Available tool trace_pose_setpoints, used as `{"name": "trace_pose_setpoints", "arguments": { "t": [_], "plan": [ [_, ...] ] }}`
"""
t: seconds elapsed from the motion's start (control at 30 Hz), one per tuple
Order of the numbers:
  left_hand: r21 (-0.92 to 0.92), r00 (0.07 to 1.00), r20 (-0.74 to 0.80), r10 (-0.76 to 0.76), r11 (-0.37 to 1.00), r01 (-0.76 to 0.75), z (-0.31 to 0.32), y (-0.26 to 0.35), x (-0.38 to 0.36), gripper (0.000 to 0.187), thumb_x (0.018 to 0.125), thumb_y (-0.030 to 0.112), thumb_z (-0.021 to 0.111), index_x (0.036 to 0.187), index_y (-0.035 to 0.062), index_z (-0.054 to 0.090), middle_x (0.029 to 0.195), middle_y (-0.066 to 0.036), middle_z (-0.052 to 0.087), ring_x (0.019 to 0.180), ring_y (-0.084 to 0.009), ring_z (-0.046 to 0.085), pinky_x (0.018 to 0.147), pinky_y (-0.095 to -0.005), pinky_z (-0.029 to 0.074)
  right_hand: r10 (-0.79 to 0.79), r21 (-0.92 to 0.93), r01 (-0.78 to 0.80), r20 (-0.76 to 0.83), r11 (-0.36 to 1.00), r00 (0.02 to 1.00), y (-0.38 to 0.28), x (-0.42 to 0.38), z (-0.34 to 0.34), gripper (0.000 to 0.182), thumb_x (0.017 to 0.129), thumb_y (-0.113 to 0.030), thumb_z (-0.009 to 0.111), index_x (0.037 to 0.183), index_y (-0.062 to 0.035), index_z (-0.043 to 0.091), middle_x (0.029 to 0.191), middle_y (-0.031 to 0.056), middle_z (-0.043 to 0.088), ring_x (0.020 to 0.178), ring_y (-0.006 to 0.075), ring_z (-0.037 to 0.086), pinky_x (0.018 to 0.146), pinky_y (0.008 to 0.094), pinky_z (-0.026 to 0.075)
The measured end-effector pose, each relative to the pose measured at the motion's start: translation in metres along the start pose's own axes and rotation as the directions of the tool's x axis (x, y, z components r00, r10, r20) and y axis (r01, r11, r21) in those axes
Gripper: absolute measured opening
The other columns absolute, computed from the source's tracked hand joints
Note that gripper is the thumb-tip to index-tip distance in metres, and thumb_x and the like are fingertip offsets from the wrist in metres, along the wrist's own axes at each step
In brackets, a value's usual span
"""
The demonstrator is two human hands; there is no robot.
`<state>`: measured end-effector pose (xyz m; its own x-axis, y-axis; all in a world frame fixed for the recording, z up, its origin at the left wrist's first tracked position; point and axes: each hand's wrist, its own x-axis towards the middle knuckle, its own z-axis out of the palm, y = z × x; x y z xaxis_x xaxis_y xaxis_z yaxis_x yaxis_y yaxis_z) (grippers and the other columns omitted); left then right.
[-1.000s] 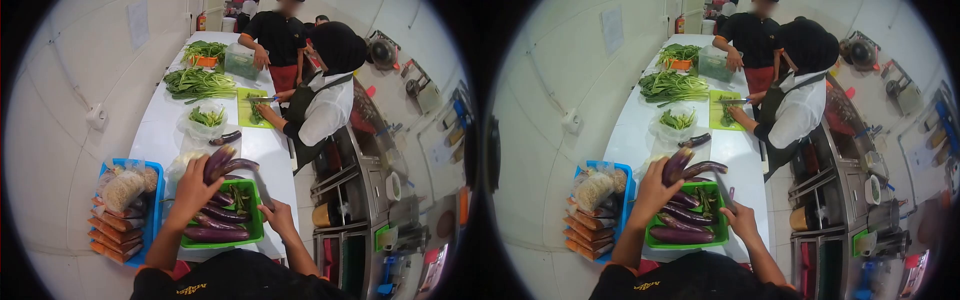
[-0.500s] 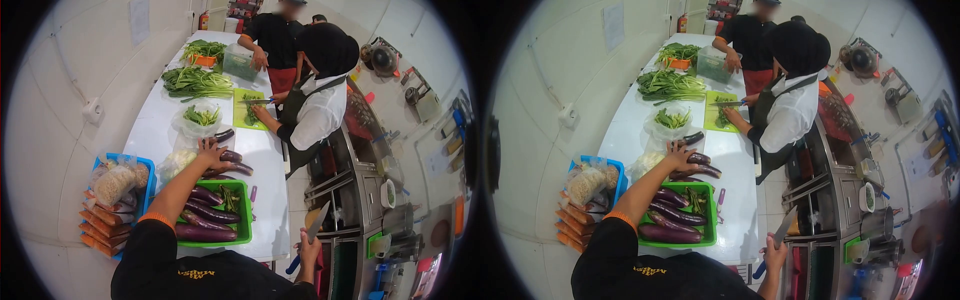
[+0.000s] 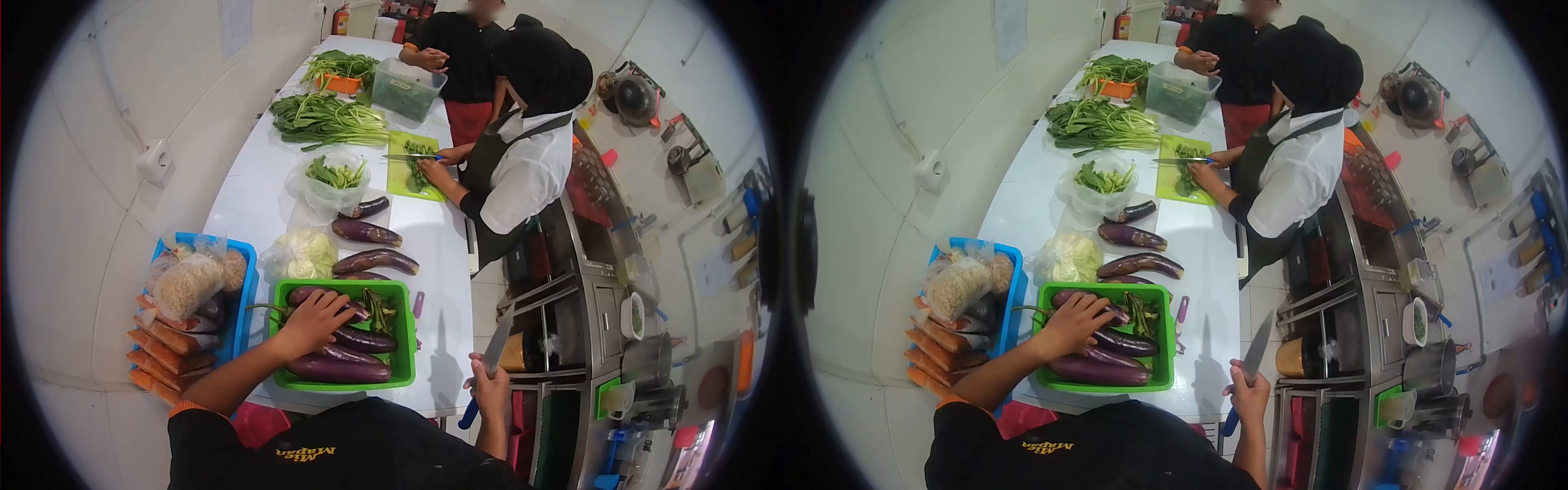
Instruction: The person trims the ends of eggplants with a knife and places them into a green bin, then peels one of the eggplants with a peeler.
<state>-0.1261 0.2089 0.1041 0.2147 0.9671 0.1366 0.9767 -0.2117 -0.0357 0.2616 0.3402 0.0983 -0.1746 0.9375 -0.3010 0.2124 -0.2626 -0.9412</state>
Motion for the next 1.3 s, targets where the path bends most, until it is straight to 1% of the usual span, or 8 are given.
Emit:
{"name": "trace_pose_setpoints", "arguments": {
  "t": [0.2, 0.4, 0.7, 0.87, 1.07, 1.17, 1.27, 1.3],
  "plan": [
    [0.005, 0.977, 0.090, -0.191, 0.981, 0.191, 0.000, -0.015, 0.004, 0.085, 0.062, 0.044, 0.090, 0.133, 0.0090, 0.059, 0.122, -0.011, 0.056, 0.115, -0.0316, 0.053, 0.095, -0.0449, 0.046, -0.003, -0.074, 0.009, 0.086, 0.997, 0.996, -0.008, -0.010, 0.008, 0.024, 0.097, -0.015, 0.072, 0.112, 0.0039, 0.072, 0.072, 0.0016, 0.063, 0.049, 0.0089, 0.057, 0.043, 0.0246, 0.041],
    [-0.004, 0.889, 0.173, -0.425, 0.902, 0.432, 0.007, -0.035, -0.005, 0.062, 0.073, 0.044, 0.086, 0.117, 0.0072, 0.062, 0.108, -0.012, 0.060, 0.106, -0.0308, 0.058, 0.091, -0.0427, 0.047, 0.001, -0.041, -0.001, 0.006, 0.999, 1.000, -0.001, -0.024, -0.003, 0.022, 0.097, -0.014, 0.072, 0.110, 0.0038, 0.072, 0.073, 0.0015, 0.064, 0.048, 0.0080, 0.053, 0.044, 0.0259, 0.044],
    [0.008, 0.907, 0.025, -0.419, 0.908, 0.419, 0.015, -0.036, -0.018, 0.044, 0.087, 0.040, 0.074, 0.108, 0.0041, 0.060, 0.103, -0.013, 0.058, 0.096, -0.0308, 0.059, 0.079, -0.0421, 0.050, -0.083, -0.120, 0.087, 0.035, 0.989, 0.996, 0.005, -0.020, -0.002, 0.028, 0.099, -0.023, 0.070, 0.111, 0.0023, 0.072, 0.074, 0.0022, 0.066, 0.049, 0.0103, 0.060, 0.041, 0.0219, 0.037],
    [0.026, 0.906, -0.064, -0.418, 0.907, 0.421, 0.023, -0.038, -0.023, 0.047, 0.085, 0.046, 0.075, 0.100, 0.0037, 0.059, 0.088, -0.011, 0.059, 0.084, -0.0305, 0.060, 0.072, -0.0440, 0.052, -0.025, -0.077, 0.031, 0.086, 0.997, 0.996, -0.017, -0.019, 0.015, 0.026, 0.099, -0.018, 0.070, 0.114, 0.0028, 0.071, 0.074, 0.0025, 0.066, 0.051, 0.0086, 0.058, 0.043, 0.0221, 0.034],
    [-0.274, 0.901, 0.020, -0.434, 0.864, 0.423, -0.002, -0.055, -0.038, 0.051, 0.087, 0.047, 0.075, 0.095, -0.0021, 0.061, 0.083, -0.017, 0.063, 0.082, -0.0352, 0.063, 0.073, -0.0471, 0.052, -0.036, -0.061, 0.047, 0.167, 0.997, 0.985, -0.025, -0.020, 0.021, 0.029, 0.099, -0.022, 0.071, 0.115, 0.0023, 0.071, 0.073, 0.0000, 0.063, 0.052, 0.0090, 0.060, 0.043, 0.0206, 0.033],
    [-0.748, 0.757, 0.325, -0.566, 0.336, 0.572, -0.059, -0.043, -0.031, 0.049, 0.090, 0.044, 0.073, 0.099, -0.0026, 0.064, 0.086, -0.020, 0.067, 0.089, -0.0374, 0.067, 0.078, -0.0451, 0.052, -0.044, -0.008, 0.046, 0.210, 0.999, 0.977, -0.031, -0.017, 0.027, 0.029, 0.099, -0.021, 0.071, 0.115, 0.0027, 0.071, 0.074, 0.0001, 0.063, 0.052, 0.0096, 0.060, 0.043, 0.0207, 0.033],
    [-0.797, 0.768, 0.106, -0.632, 0.408, 0.445, -0.083, -0.030, -0.005, 0.046, 0.093, 0.041, 0.071, 0.107, -0.0021, 0.065, 0.091, -0.020, 0.068, 0.090, -0.0386, 0.068, 0.080, -0.0437, 0.053, -0.057, 0.034, 0.051, 0.229, 0.998, 0.972, -0.032, -0.008, 0.035, 0.028, 0.099, -0.020, 0.070, 0.115, 0.0033, 0.071, 0.073, 0.0001, 0.062, 0.052, 0.0101, 0.061, 0.042, 0.0208, 0.033],
    [-0.716, 0.774, -0.021, -0.632, 0.550, 0.430, -0.076, -0.029, 0.009, 0.046, 0.094, 0.041, 0.071, 0.109, -0.0015, 0.064, 0.094, -0.020, 0.068, 0.092, -0.0379, 0.068, 0.085, -0.0460, 0.052, -0.058, 0.033, 0.052, 0.239, 0.998, 0.969, -0.032, -0.004, 0.037, 0.028, 0.099, -0.020, 0.070, 0.115, 0.0035, 0.071, 0.073, 0.0000, 0.062, 0.052, 0.0102, 0.061, 0.042, 0.0208, 0.033]
  ]
}}
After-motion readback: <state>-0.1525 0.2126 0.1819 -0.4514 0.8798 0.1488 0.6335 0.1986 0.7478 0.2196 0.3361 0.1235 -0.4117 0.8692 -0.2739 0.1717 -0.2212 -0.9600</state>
